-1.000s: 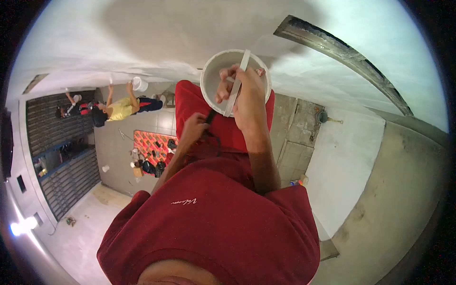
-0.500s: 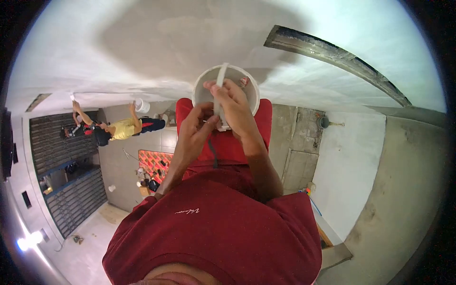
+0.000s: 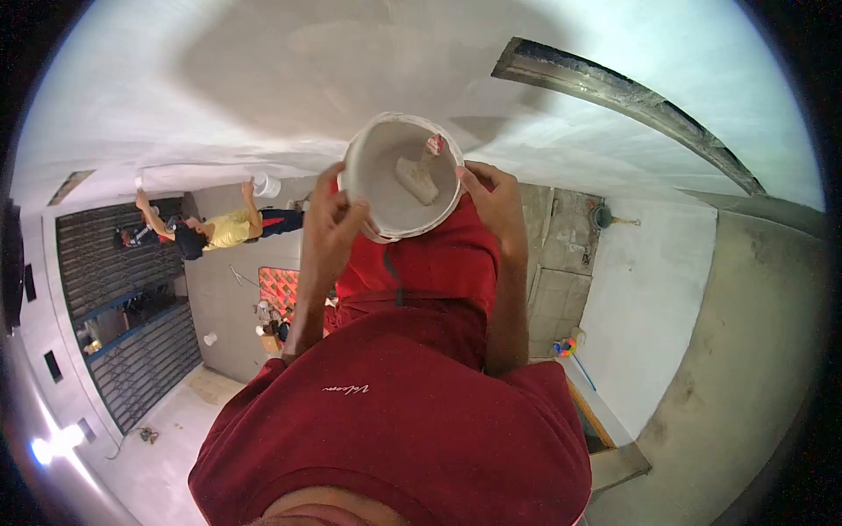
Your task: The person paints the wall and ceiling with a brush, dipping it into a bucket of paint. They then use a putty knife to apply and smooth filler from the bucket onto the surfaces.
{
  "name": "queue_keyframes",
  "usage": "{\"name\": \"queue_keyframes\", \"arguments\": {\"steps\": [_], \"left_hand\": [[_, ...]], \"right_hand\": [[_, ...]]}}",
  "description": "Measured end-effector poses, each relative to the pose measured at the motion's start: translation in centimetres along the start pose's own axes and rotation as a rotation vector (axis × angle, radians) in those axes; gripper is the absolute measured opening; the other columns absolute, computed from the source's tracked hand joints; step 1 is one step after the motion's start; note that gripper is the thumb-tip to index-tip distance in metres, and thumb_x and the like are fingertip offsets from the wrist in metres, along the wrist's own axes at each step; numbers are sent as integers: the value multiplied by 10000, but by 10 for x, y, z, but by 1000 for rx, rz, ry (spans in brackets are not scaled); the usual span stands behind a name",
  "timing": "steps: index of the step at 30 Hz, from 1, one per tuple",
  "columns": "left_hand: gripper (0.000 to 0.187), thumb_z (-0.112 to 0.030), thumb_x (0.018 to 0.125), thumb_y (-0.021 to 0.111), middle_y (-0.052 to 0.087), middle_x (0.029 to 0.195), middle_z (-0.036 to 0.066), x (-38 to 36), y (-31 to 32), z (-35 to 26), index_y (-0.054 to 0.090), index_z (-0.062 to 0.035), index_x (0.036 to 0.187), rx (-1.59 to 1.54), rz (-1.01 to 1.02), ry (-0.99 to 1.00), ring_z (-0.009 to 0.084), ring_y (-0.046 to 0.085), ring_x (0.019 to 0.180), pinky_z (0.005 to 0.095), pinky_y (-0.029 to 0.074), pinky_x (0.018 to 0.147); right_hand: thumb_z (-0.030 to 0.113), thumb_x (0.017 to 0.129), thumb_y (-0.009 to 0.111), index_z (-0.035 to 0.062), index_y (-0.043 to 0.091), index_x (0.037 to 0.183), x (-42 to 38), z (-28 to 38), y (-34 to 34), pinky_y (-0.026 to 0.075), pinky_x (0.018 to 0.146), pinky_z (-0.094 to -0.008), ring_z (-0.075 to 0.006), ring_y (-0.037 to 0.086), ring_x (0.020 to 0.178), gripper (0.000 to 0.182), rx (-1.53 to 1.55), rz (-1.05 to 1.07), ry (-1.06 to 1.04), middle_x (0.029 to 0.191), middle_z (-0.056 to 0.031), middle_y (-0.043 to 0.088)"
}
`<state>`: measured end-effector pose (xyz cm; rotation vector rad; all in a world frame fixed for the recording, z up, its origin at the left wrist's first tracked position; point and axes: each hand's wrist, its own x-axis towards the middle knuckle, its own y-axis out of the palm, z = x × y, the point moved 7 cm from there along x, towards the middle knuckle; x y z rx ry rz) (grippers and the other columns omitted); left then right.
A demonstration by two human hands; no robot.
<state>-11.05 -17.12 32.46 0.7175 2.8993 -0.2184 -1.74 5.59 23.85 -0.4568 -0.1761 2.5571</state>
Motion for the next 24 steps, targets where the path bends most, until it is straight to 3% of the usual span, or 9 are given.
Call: {"name": "queue_keyframes", "arguments": {"steps": [2, 6, 9, 12, 15, 18, 21, 24], "left_hand": [[440, -35, 882, 514, 602, 737, 97, 8, -24, 5, 401, 12, 1304, 48, -172, 15, 158, 623, 634, 311, 490, 551], [457, -69, 886, 491, 610, 870, 150, 30, -39, 52, 415, -27, 1335, 345, -181, -125, 170, 641, 700, 340, 489, 584], [449, -120, 896, 474, 617, 886, 145, 51, -33, 100, 452, -46, 1339, 41, -110, -85, 162, 618, 746, 321, 483, 646], [444, -267, 958, 484, 593, 874, 92, 67, -22, 111, 485, 4, 1311, 68, -200, 91, 140, 520, 698, 273, 447, 671], [483, -346, 965, 507, 564, 774, 58, 67, -16, 108, 521, 36, 1260, -26, -182, 143, 121, 473, 650, 265, 421, 627], [481, -371, 957, 528, 510, 656, 20, 60, -18, 100, 569, 51, 1183, 34, -186, 64, 95, 428, 606, 269, 376, 561], [468, -381, 952, 538, 461, 595, -4, 59, -22, 107, 599, 56, 1106, 58, -207, -11, 75, 389, 576, 276, 329, 515], [478, -401, 948, 541, 452, 589, -5, 61, -23, 122, 613, 58, 1063, 0, -202, -15, 71, 385, 573, 275, 319, 507]], "right_hand": [[188, 907, 620, -56, 638, 1119, 0, -3, 1, 498, 814, -254, -115, 621, 872, 324, 33, -23, 23, 967, -91, 682], [174, 913, 606, -76, 634, 1112, -2, 4, -3, 503, 794, -251, -109, 616, 858, 321, -11, -55, -18, 963, -107, 679], [176, 918, 602, -72, 639, 1107, -1, -6, -7, 505, 761, -256, -107, 612, 840, 314, -31, -94, -41, 966, -87, 677], [159, 915, 595, -42, 651, 1106, -2, -10, -9, 498, 756, -277, -147, 639, 819, 283, -24, -62, -51, 945, -116, 693], [156, 879, 608, -27, 677, 1027, -15, 28, -12, 489, 792, -350, -244, 654, 850, 245, -548, -98, -44, 928, -160, 678], [148, 838, 627, -1, 683, 972, -30, 96, 3, 484, 782, -398, -286, 623, 891, 208, -863, -261, -388, 915, -157, 638], [140, 786, 645, 25, 683, 931, -23, 123, 52, 482, 776, -408, -252, 606, 918, 188, -814, 77, -706, 916, -135, 617], [113, 744, 636, 45, 702, 873, 13, 73, 95, 485, 814, -397, -233, 604, 953, 160, -1348, 359, -883, 903, -143, 635]]}}
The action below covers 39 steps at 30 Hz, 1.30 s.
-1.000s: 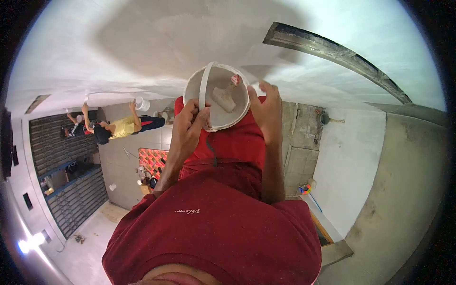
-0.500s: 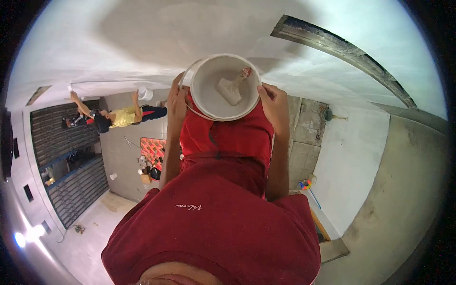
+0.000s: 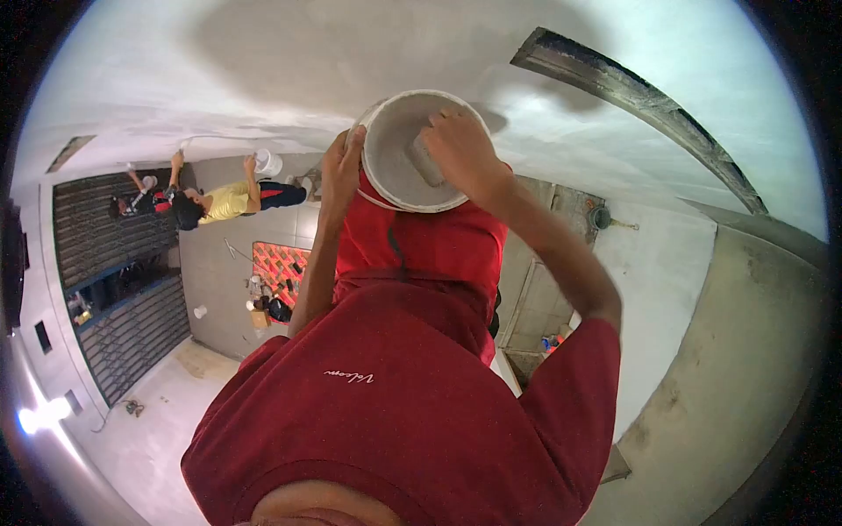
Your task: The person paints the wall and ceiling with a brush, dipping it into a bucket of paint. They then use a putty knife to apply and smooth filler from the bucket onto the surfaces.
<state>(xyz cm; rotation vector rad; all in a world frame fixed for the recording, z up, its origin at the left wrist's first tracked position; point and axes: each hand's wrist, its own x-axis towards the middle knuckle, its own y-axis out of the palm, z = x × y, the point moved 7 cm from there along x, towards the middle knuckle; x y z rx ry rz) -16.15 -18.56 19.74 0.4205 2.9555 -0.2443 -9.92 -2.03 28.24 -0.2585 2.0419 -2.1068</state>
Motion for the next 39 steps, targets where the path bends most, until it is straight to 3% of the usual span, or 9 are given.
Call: {"name": "queue_keyframes", "arguments": {"steps": [7, 15, 19, 22, 25, 28, 30, 34, 39], "left_hand": [[510, -434, 920, 577, 441, 571, -8, -2, 1, -7, 616, 52, 1072, -1, -31, 72, 65, 377, 549, 266, 290, 486], [521, -387, 853, 677, 365, 514, -48, -6, 0, -3, 586, 54, 1117, -11, 11, 43, 41, 297, 483, 257, 202, 448], [455, -298, 888, 652, 664, 803, 108, -7, 0, -5, 575, 56, 1163, 33, 65, -30, 105, 592, 735, 237, 464, 632], [439, -288, 887, 654, 639, 747, 65, -7, 0, -9, 579, 47, 1161, 1, 28, 12, 79, 558, 682, 225, 430, 583], [473, -324, 849, 681, 398, 528, -36, -7, 0, -11, 578, 39, 1134, -58, -10, 52, 52, 320, 493, 256, 230, 458], [449, -308, 842, 684, 435, 535, -22, -4, -3, -6, 586, 16, 1139, -16, -1, 23, 60, 381, 503, 239, 270, 462], [443, -302, 840, 686, 486, 578, 2, -5, -4, -13, 589, 3, 1146, 7, 1, 21, 76, 442, 534, 235, 335, 486], [438, -282, 824, 701, 576, 705, 54, -7, -5, -22, 595, -21, 1160, 2, -28, 48, 114, 537, 640, 258, 457, 568], [475, -227, 830, 694, 623, 1030, 153, -3, 4, -20, 537, 10, 1210, -177, 22, 120, 204, 588, 961, 323, 479, 844]], "right_hand": [[87, 710, 624, 74, 691, 671, 18, -4, 73, 522, 672, -380, -271, 663, 751, 78, -183, 174, -174, 711, -125, 667], [66, 712, 633, 38, 670, 653, -26, -4, -41, 517, 652, -387, -289, 672, 740, 75, -92, 131, 39, 709, -164, 656], [118, 770, 664, -10, 637, 786, -59, -34, -68, 484, 609, -370, -292, 636, 688, 132, 288, 27, 235, 765, -190, 642], [186, 802, 687, -33, 639, 818, -75, -50, -70, 461, 590, -345, -254, 604, 622, 224, 543, 56, 328, 715, -182, 624], [248, 837, 684, -36, 664, 860, -90, -64, -48, 438, 551, -305, -183, 559, 558, 286, 762, 149, 412, 643, -118, 615], [266, 882, 650, -14, 667, 854, -104, -70, -28, 392, 492, -243, -82, 503, 528, 282, 1011, 227, 543, 631, -27, 595], [256, 912, 618, 16, 668, 826, -109, -68, -24, 355, 446, -208, -26, 477, 520, 259, 1138, 247, 602, 642, 16, 591], [243, 919, 602, 3, 648, 824, -114, -63, -13, 324, 412, -188, -25, 455, 481, 262, 1346, 166, 630, 624, 4, 577], [255, 919, 596, 0, 657, 815, -110, -62, -22, 357, 446, -210, -48, 473, 510, 282, 1246, 109, 561, 642, -2, 589]]}}
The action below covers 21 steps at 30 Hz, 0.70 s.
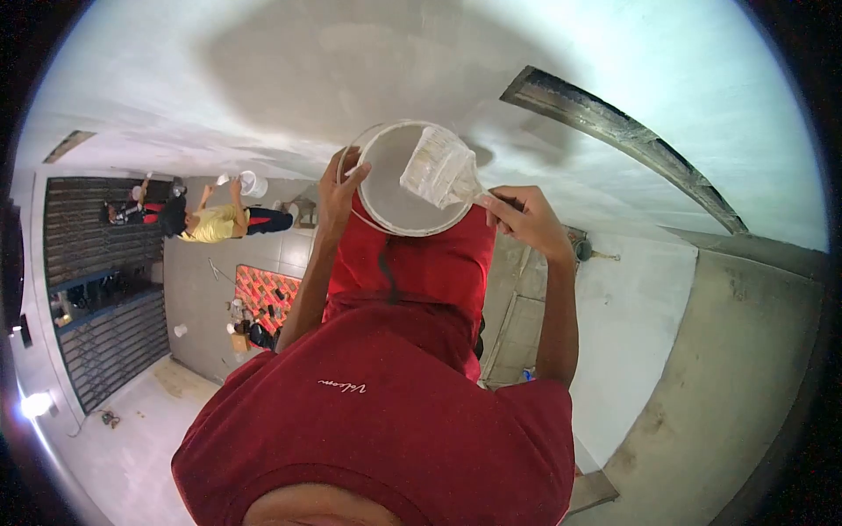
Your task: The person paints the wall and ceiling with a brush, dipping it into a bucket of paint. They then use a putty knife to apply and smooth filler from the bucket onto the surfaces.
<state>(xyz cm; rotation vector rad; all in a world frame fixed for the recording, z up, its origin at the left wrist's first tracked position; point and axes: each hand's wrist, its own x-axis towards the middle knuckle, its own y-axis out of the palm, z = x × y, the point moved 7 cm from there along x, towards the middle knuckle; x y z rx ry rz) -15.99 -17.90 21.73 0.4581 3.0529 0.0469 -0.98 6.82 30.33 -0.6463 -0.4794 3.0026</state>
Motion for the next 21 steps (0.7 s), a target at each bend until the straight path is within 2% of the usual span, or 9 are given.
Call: {"name": "queue_keyframes", "arguments": {"steps": [2, 4, 5, 7, 9, 11, 14, 17, 21], "left_hand": [[505, -214, 845, 674, 591, 1153, 190, -3, 3, 5, 490, 13, 1256, -122, 33, -23, 227, 556, 1084, 338, 433, 937], [527, -210, 868, 642, 533, 1263, 217, -5, 11, -4, 441, 0, 1308, -213, 92, -95, 238, 498, 1192, 349, 366, 1015], [528, -200, 872, 632, 526, 1269, 231, -7, 14, -11, 428, -3, 1317, -192, 93, -78, 252, 502, 1188, 353, 365, 1016], [521, -198, 872, 630, 527, 1267, 232, -7, 16, -10, 433, -1, 1312, -205, 95, -77, 256, 502, 1188, 355, 361, 1020], [517, -197, 873, 628, 529, 1263, 232, -8, 19, -8, 435, 1, 1309, -208, 98, -77, 259, 503, 1188, 356, 357, 1023], [517, -198, 873, 626, 533, 1257, 232, -7, 19, -7, 433, 3, 1309, -203, 96, -67, 263, 505, 1188, 358, 355, 1025], [524, -199, 871, 628, 533, 1256, 232, -9, 19, -14, 427, 8, 1309, -169, 98, -76, 263, 505, 1188, 360, 349, 1029], [529, -204, 868, 635, 536, 1252, 230, -9, 19, -17, 429, 2, 1310, -149, 98, -82, 261, 508, 1182, 360, 349, 1027], [513, -189, 866, 638, 563, 1212, 217, -8, 19, -8, 437, -2, 1300, -177, 94, -87, 247, 525, 1152, 358, 365, 1009]], "right_hand": [[253, 906, 601, -7, 659, 808, 3, 15, 0, 401, 472, -259, -114, 524, 508, 284, -213, -53, -77, 649, -45, 616], [223, 877, 609, -11, 667, 808, 10, 41, 13, 442, 530, -337, -219, 582, 556, 250, -566, -114, -242, 682, -119, 636], [208, 862, 613, -13, 671, 808, 15, 52, 22, 463, 558, -376, -271, 611, 581, 234, -747, -151, -326, 698, -156, 646], [131, 793, 599, -8, 676, 781, 35, 56, 49, 485, 646, -452, -362, 630, 694, 160, -891, -148, -384, 737, -220, 628], [105, 732, 595, 54, 684, 711, 73, 36, 79, 520, 637, -407, -329, 667, 719, 105, -1197, -61, -327, 718, -157, 660], [123, 708, 626, 86, 694, 698, 93, 29, 103, 528, 589, -399, -281, 682, 694, 78, -1298, -103, -459, 725, -127, 677], [99, 708, 602, 85, 677, 647, 113, 16, 119, 516, 603, -398, -296, 671, 681, 97, -1301, -117, -378, 695, -144, 661], [102, 723, 597, 95, 689, 681, 113, 23, 116, 516, 597, -388, -281, 677, 678, 102, -1330, -71, -226, 702, -125, 671], [111, 730, 598, 95, 704, 720, 119, 14, 117, 524, 613, -390, -284, 680, 689, 108, -1302, -111, -210, 712, -129, 676]]}}
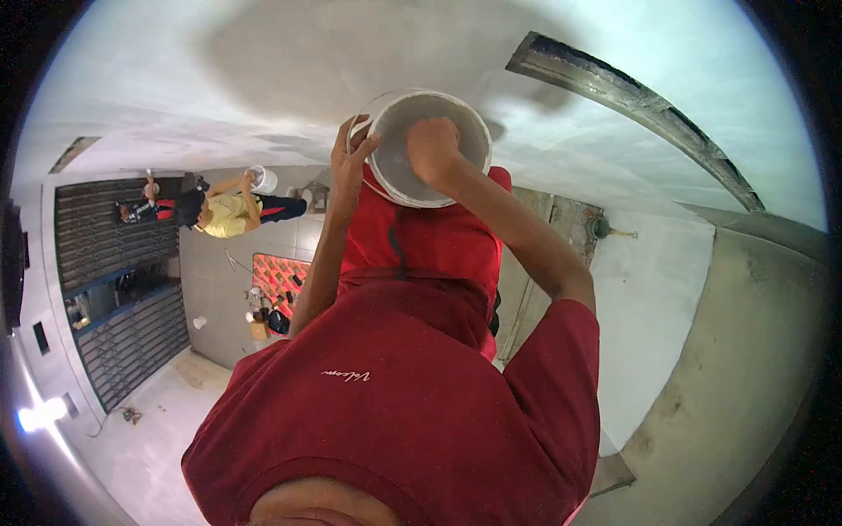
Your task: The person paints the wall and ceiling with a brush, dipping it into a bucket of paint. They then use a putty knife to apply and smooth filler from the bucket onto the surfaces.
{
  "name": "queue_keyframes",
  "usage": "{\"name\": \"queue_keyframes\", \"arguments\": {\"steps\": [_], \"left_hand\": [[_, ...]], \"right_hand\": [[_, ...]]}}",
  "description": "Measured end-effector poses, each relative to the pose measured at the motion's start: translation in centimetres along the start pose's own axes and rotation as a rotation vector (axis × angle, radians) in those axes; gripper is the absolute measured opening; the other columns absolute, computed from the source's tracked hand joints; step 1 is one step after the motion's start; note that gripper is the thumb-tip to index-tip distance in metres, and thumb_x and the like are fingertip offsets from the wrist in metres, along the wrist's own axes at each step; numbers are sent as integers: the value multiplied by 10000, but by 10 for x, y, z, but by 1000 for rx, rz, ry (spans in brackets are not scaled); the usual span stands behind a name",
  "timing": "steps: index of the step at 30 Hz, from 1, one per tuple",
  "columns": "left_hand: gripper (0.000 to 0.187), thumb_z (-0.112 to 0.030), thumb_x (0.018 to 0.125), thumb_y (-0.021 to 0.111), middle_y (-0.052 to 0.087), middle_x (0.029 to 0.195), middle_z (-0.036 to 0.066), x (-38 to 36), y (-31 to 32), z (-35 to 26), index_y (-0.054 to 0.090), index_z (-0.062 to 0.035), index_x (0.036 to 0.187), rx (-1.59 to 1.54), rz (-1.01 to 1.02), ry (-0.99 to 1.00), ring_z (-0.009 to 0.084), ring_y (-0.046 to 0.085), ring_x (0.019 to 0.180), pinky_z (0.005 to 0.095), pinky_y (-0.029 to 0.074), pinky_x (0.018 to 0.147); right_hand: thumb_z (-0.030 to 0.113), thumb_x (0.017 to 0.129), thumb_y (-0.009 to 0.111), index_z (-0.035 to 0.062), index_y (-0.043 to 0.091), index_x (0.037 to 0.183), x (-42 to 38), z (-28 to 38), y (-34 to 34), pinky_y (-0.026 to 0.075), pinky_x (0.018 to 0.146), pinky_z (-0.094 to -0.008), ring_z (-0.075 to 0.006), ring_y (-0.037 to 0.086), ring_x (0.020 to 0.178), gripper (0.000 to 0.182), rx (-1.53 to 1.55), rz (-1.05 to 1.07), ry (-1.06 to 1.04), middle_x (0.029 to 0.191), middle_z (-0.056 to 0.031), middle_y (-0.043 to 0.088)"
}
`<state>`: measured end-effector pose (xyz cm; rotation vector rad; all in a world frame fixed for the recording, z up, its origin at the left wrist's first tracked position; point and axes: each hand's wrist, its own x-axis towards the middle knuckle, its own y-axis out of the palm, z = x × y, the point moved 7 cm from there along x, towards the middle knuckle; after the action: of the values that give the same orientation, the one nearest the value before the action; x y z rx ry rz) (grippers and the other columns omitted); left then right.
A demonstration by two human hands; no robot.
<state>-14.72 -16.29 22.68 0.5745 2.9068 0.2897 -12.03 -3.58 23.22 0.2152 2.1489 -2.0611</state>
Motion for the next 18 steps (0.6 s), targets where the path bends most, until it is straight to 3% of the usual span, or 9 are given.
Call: {"name": "queue_keyframes", "arguments": {"steps": [5, 8, 14, 18], "left_hand": [[497, -176, 873, 636, 584, 1183, 207, 0, -2, 0, 435, 1, 1292, -20, 2, 31, 234, 540, 1114, 349, 386, 985], [536, -163, 862, 649, 577, 1195, 227, 0, -1, -2, 401, 49, 1287, -43, 12, -6, 238, 549, 1106, 337, 422, 950], [534, -158, 864, 647, 570, 1204, 228, -1, -1, -2, 396, 67, 1278, -38, 1, 14, 247, 557, 1111, 338, 438, 932], [523, -166, 861, 652, 577, 1195, 217, 2, -5, 2, 413, 62, 1266, -50, -17, 22, 246, 552, 1114, 345, 434, 935]], "right_hand": [[118, 738, 592, 84, 711, 737, 6, -9, -4, 531, 633, -392, -282, 683, 715, 123, 32, 8, -11, 734, -135, 681], [107, 731, 628, 90, 733, 787, 1, -15, -20, 541, 674, -365, -269, 696, 780, 120, -19, -40, 42, 791, -128, 702], [106, 718, 618, 35, 713, 812, -17, -37, -29, 536, 697, -408, -336, 678, 792, 152, 108, 31, 87, 813, -185, 682], [142, 697, 673, 18, 697, 828, -69, -68, -68, 522, 714, -398, -362, 657, 783, 182, 461, -60, 78, 832, -214, 670]]}}
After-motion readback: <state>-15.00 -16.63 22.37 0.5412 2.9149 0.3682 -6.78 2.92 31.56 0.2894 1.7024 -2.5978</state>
